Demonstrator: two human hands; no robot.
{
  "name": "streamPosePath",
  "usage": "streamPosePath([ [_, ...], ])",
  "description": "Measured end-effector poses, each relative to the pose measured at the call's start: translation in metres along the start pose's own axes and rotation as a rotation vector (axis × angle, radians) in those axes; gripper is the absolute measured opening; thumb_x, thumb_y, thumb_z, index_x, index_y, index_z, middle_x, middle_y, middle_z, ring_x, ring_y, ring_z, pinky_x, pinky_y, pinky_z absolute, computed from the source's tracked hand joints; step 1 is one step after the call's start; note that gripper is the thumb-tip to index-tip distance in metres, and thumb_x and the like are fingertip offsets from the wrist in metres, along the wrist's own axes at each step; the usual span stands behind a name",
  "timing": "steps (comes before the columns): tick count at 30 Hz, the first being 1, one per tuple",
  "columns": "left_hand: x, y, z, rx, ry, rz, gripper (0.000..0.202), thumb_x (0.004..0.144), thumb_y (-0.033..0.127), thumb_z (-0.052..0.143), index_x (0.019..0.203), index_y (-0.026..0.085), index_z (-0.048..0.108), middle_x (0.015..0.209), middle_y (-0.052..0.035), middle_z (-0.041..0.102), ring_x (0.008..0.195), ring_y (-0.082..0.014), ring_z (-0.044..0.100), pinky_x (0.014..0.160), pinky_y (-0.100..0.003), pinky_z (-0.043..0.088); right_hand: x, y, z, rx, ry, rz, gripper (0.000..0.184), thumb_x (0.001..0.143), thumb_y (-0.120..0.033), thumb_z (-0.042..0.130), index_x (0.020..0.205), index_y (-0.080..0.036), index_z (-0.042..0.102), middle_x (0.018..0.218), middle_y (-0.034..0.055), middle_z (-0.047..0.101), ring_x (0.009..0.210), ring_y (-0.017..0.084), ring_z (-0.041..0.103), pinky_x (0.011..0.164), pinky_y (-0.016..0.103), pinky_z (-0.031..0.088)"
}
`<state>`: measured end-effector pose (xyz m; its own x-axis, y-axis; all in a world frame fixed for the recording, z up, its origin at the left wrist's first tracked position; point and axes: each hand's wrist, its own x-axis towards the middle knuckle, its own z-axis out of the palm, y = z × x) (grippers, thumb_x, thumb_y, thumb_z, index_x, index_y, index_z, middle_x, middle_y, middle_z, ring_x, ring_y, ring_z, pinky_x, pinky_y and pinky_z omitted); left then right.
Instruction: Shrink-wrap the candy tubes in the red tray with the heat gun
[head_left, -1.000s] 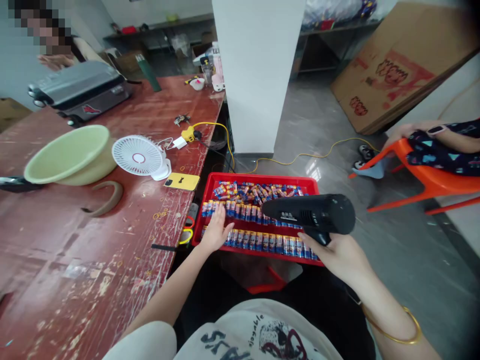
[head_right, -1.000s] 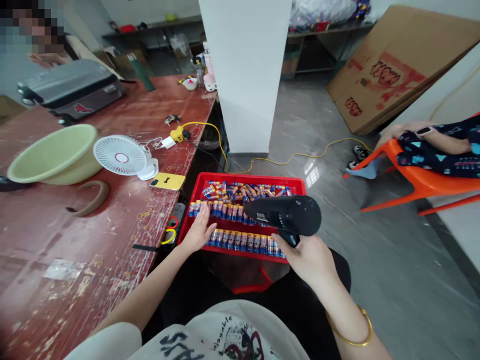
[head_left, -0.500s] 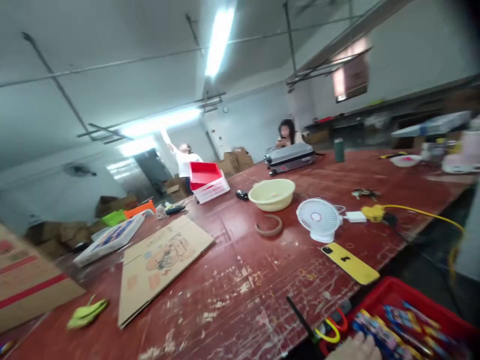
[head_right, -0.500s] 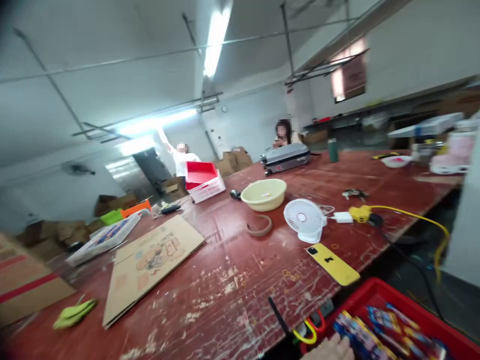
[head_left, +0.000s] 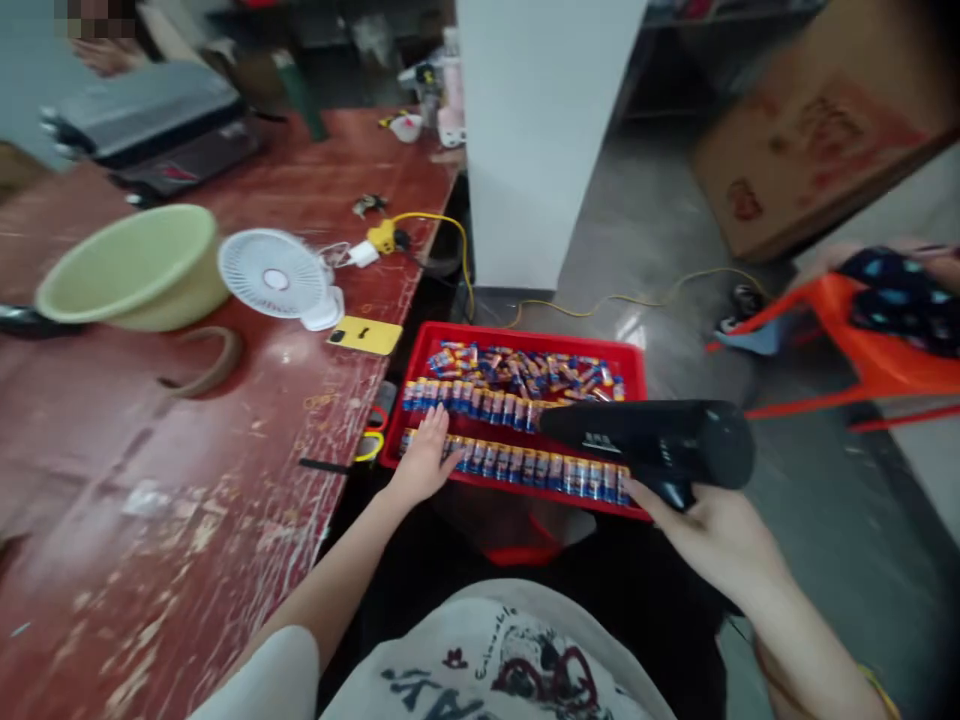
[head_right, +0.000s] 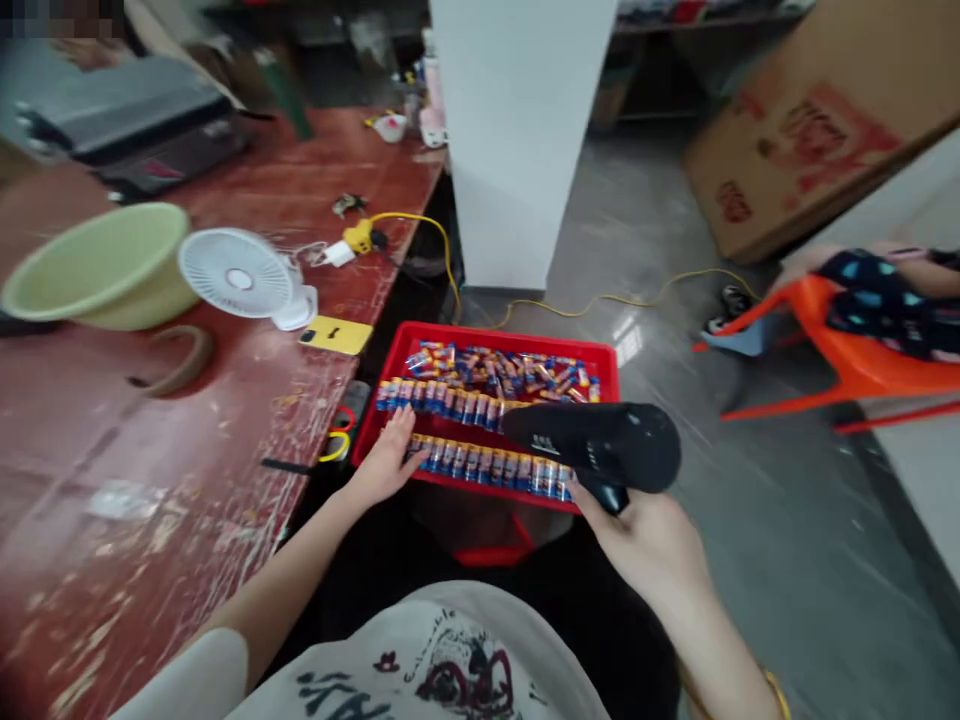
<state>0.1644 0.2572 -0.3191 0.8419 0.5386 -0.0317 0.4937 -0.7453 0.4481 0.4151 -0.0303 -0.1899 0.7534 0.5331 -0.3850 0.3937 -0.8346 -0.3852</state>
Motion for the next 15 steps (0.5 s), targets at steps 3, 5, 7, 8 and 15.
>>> streamPosePath([
  [3, 0.012, 0.03, 0.017, 0.009, -0.046, 0.073, 0.07, 0.097, 0.049, 0.037, 0.151, 0.007, 0.022, 0.159, -0.023, 0.02, 0.149, -0.0309, 0.01, 0.119, -0.052, 0.024, 0.002, -0.003, -0.005, 0.005, -0.043, 0.093, 0.052, 0.077, -0.068, 0.053, 0.05, -0.024, 0.046, 0.042, 0.0029, 0.051, 0.045, 0.019, 0.051, 0.046, 0.03, 0.032],
  [5, 0.029, 0.06, 0.036, 0.014, -0.108, 0.189, 0.068, 0.098, 0.048, 0.036, 0.151, 0.007, 0.025, 0.159, -0.021, 0.019, 0.15, -0.0294, 0.009, 0.12, -0.05, 0.023, 0.002, 0.005, -0.007, 0.074, -0.016, 0.09, 0.051, 0.075, -0.069, 0.054, 0.052, -0.024, 0.048, 0.043, 0.0036, 0.054, 0.044, 0.019, 0.052, 0.044, 0.03, 0.033],
  [7, 0.056, 0.093, 0.061, 0.018, -0.213, 0.371, 0.064, 0.099, 0.047, 0.035, 0.151, 0.01, 0.027, 0.16, -0.0168, 0.018, 0.15, -0.0266, 0.007, 0.121, -0.047, 0.019, 0.0, 0.022, -0.011, 0.148, 0.051, 0.137, 0.054, 0.072, -0.073, 0.056, 0.052, -0.024, 0.048, 0.043, 0.004, 0.054, 0.044, 0.02, 0.053, 0.044, 0.03, 0.035],
  [8, 0.073, 0.11, 0.074, 0.022, -0.277, 0.464, 0.063, 0.099, 0.046, 0.034, 0.151, 0.009, 0.028, 0.161, -0.0153, 0.018, 0.15, -0.0256, 0.006, 0.122, -0.045, 0.016, -0.003, 0.032, -0.015, 0.163, 0.096, 0.189, 0.056, 0.07, -0.075, 0.056, 0.05, -0.024, 0.048, 0.042, 0.0042, 0.053, 0.043, 0.02, 0.054, 0.044, 0.03, 0.036],
  [15, 0.159, 0.125, 0.115, 0.059, -0.539, 0.776, 0.065, 0.099, 0.05, 0.035, 0.152, 0.014, 0.028, 0.16, -0.0078, 0.021, 0.15, -0.0225, 0.008, 0.123, -0.039, 0.007, -0.024, 0.075, -0.044, 0.21, 0.249, 0.441, 0.057, 0.065, -0.078, 0.062, 0.059, -0.021, 0.063, 0.056, 0.0086, 0.067, 0.055, 0.027, 0.065, 0.049, 0.035, 0.049],
])
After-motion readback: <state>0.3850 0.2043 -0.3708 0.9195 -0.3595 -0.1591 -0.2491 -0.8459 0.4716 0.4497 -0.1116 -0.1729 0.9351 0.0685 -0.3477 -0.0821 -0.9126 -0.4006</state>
